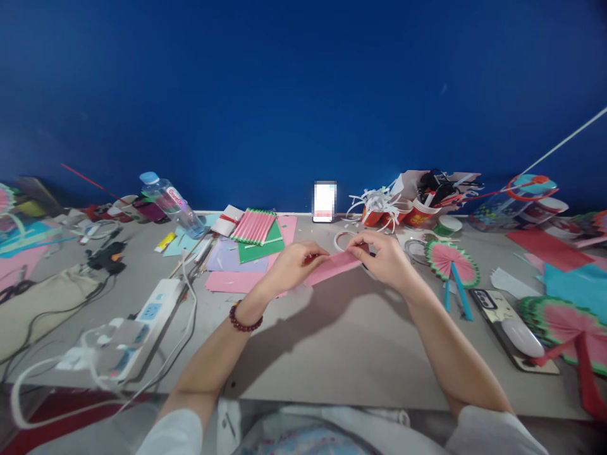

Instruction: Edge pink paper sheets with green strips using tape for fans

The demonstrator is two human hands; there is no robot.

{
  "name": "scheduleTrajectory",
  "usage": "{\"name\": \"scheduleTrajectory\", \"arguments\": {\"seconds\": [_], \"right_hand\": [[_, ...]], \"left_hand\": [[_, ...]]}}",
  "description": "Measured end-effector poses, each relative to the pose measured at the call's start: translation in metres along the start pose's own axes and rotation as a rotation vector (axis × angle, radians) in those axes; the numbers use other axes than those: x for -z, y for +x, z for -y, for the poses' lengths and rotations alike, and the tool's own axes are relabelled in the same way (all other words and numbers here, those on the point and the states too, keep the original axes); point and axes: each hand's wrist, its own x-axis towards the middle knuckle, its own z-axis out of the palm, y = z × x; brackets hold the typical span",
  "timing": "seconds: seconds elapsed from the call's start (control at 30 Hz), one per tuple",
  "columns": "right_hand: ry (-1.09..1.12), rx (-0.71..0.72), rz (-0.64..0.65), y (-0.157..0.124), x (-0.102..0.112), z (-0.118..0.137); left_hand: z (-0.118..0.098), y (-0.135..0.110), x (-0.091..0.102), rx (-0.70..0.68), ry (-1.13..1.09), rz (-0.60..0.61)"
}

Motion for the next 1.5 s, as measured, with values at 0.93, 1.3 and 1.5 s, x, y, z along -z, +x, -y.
{"name": "scheduleTrajectory", "arguments": {"seconds": [0.93,1.3,1.5], "right_hand": [[-0.050,0.102,0.061,0.000,0.004,-0.001],[-0.179,0.162,0.070,-0.002,0.003,0.001],[-0.269,0.194,0.091,-0.006,-0.003,0.010]], "left_hand": [[0.005,0.000,0.003,-0.011,0.006,-0.009],[0.006,0.000,-0.010,-0.113,0.158,-0.147],[0.002,0.000,-0.017,-0.164,0.136,-0.174]]}}
